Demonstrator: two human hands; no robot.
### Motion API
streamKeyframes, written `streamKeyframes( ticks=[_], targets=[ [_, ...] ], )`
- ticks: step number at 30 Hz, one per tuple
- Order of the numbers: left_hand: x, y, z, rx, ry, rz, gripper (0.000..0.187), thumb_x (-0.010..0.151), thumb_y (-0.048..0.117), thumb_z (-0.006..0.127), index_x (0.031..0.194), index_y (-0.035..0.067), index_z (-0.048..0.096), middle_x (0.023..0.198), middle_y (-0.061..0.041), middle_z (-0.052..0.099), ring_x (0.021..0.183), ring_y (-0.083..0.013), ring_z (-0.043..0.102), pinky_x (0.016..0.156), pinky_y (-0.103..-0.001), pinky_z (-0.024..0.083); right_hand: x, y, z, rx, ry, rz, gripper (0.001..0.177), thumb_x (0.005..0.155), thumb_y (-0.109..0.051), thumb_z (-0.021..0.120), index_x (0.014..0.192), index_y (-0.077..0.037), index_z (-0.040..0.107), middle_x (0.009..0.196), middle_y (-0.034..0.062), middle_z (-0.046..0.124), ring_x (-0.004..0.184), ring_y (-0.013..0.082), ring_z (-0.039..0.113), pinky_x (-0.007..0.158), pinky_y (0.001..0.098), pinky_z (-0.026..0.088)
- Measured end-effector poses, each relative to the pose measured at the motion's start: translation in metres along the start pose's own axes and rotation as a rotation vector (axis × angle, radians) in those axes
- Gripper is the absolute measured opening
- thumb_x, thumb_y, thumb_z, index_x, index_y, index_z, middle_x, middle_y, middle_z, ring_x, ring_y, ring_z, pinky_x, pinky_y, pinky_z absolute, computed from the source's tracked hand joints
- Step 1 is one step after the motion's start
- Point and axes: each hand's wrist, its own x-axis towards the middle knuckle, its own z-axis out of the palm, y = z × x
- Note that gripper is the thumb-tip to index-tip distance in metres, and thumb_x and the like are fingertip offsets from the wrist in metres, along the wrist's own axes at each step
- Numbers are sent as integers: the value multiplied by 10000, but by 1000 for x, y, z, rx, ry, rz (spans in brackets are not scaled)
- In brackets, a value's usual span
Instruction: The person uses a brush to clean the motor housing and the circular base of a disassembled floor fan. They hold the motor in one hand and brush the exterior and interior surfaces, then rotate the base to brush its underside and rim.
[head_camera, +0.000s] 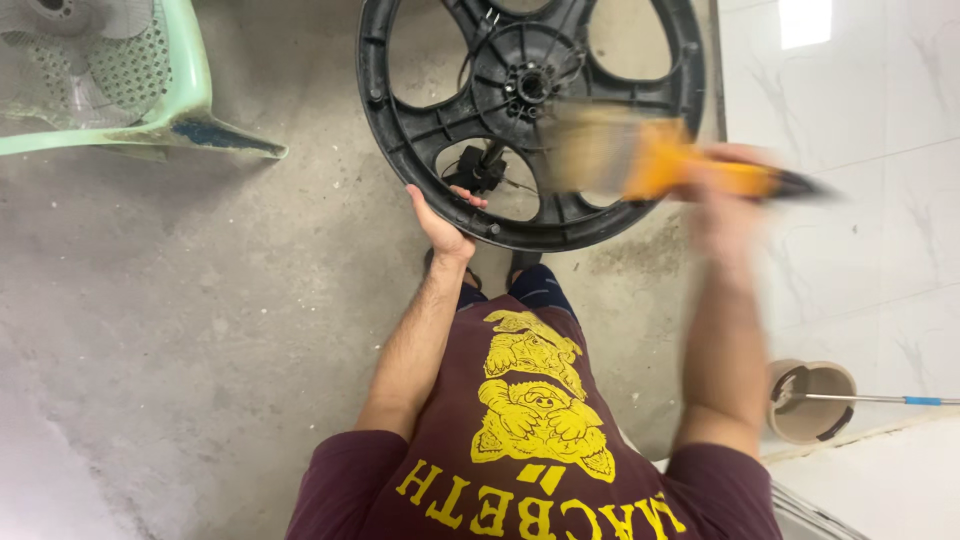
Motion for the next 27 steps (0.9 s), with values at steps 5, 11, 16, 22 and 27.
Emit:
streamKeyframes(
  ticks=[5,11,16,22,27],
  targets=[
    [-18,-19,13,67,237,82,728,993,627,461,1466,76,502,822,-75,672,760,-258,676,742,-390,556,49,63,83,-115,-290,253,227,908,-161,807,1055,-35,688,913,103,745,694,176,757,596,280,639],
    [-27,-55,-13,220,242,241,701,1019,586,486,1487,64,508,734,-86,634,645,-242,660,645,-373,575,166,80,-65,-463,-100,-151,185,989,-156,798,942,-14,690,858,90,733,733,159,735,649,286,638],
    [-34,-86,-22,128,247,256,714,1002,600,482,1488,77,482,731,-69,613,682,-194,643,655,-370,581,159,99,-49,-164,-54,-118,166,957,-165,828,1021,-97,691,931,6,712,822,93,664,746,239,568],
    [-48,-94,-37,105,248,288,774,985,654,491,1486,64,487,739,-69,607,689,-191,629,666,-368,574,141,95,-21,-772,-488,-299,165,917,-165,878,973,-60,763,878,80,739,785,167,690,695,315,557],
    [-63,-98,-36,53,280,284,781,950,659,482,1468,75,478,724,-64,603,679,-198,639,653,-371,579,155,56,-38,-702,-207,-585,111,1023,-144,826,1052,-75,745,974,84,781,836,179,755,733,321,610]
  ],
)
